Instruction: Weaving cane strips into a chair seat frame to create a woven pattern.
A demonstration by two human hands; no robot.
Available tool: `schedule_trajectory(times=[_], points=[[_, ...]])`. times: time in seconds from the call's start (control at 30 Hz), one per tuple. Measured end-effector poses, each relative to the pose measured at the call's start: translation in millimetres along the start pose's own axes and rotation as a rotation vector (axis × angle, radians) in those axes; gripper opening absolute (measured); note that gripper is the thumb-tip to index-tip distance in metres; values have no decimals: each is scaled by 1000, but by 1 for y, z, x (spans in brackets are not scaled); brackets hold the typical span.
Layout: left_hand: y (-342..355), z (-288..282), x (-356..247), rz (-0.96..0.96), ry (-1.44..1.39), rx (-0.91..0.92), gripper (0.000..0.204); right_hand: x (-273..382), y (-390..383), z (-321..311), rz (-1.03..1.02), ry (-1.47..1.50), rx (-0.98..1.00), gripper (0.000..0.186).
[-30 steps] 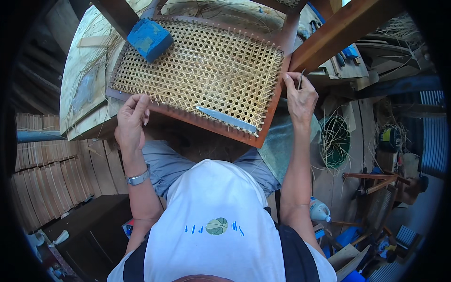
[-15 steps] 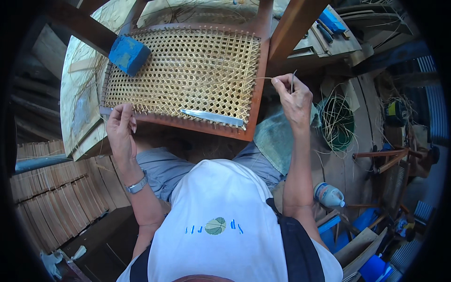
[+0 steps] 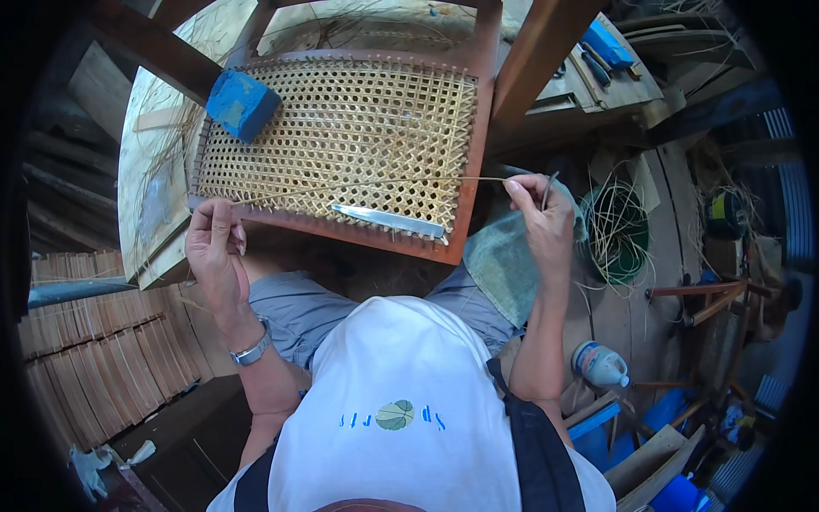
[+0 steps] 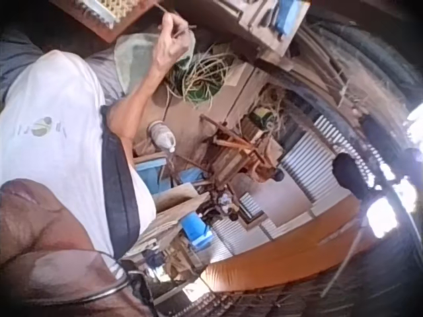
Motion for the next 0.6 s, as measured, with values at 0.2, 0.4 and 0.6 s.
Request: schedule_trajectory(times=[0.2,0.4,0.6], points=[[-18,32,-36,89,171,164,10,-1,-3,-28,-36,198,-161,9],[-21,57,-33,65,130,211,11,-11,-15,-47,-69,262,-257,9],[-14,53,-45,132,26,118,13,-7,-15,-32,-33,199,-217,8]])
Point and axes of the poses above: each hand's wrist, its own y-axis towards the middle knuckle, its own z-axis out of the palm, x = y × z, the point moved 10 cm from there along y, towards the middle knuckle, and after that the axes turned 12 degrees about x, right-handed, at the moved point
